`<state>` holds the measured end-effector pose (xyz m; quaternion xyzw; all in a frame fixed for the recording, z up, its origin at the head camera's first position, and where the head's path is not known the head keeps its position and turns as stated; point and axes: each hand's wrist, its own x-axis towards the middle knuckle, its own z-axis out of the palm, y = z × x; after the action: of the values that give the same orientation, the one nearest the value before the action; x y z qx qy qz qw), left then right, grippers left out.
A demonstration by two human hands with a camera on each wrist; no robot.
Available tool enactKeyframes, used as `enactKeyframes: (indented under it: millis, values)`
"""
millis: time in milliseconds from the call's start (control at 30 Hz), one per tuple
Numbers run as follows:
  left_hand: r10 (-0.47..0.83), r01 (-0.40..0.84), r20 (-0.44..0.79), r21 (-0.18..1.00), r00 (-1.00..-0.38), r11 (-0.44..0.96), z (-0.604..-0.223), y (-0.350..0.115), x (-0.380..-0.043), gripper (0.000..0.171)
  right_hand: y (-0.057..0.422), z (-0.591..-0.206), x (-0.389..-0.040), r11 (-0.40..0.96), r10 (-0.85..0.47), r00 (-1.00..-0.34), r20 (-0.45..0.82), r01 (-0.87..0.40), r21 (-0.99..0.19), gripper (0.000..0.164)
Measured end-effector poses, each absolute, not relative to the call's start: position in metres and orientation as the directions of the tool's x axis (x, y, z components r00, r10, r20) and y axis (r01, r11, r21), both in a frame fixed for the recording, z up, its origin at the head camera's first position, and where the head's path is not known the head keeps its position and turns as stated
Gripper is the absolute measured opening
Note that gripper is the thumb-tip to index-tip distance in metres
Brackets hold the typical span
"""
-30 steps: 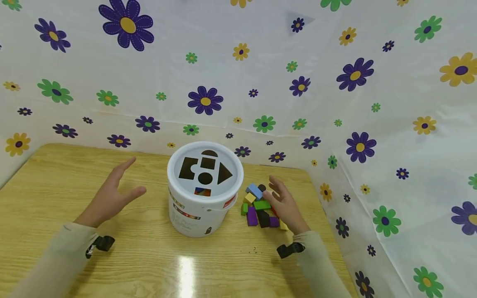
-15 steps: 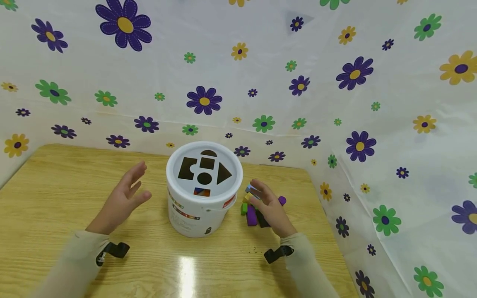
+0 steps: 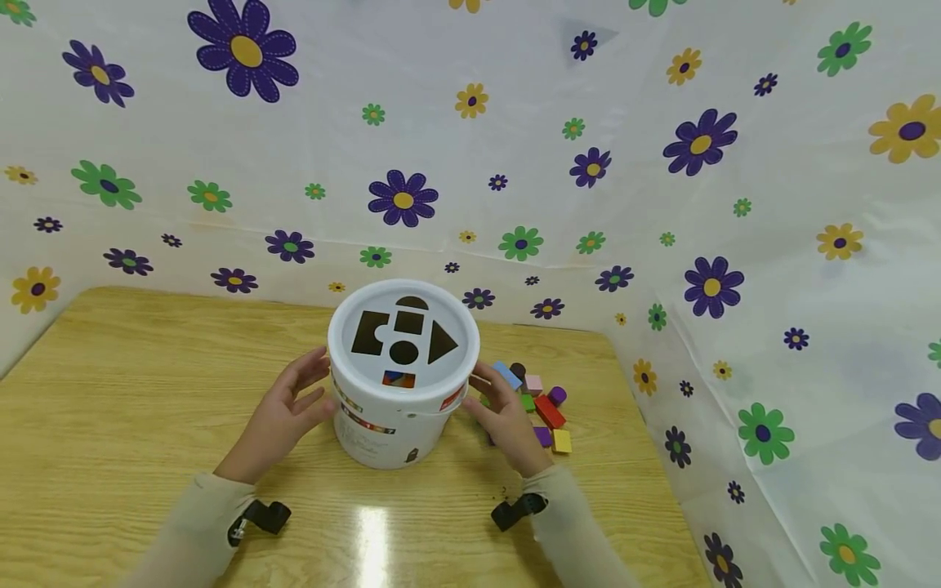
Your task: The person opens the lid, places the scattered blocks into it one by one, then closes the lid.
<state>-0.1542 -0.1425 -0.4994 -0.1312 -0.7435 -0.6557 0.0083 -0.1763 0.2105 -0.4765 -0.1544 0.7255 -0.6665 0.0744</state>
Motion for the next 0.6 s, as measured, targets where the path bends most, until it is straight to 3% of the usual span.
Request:
enactKeyframes:
  millis: [300,600]
  values:
    - [0.185,0.151,0.143,0.988,-0.972,0.029,-0.502,-0.127,-0.15,0.074,0.205,-0.479,-0.173,0.026,-0.346,-0.93,0.127,-0.145,-0.989,0.053]
    - [0.167,0.182,0.172,0.982,-0.971,0.05,-0.499,-0.13,-0.147,0.073,0.196,-0.476,-0.172,0.02,-0.297,-0.95,0.098,-0.109,-0.994,0.05]
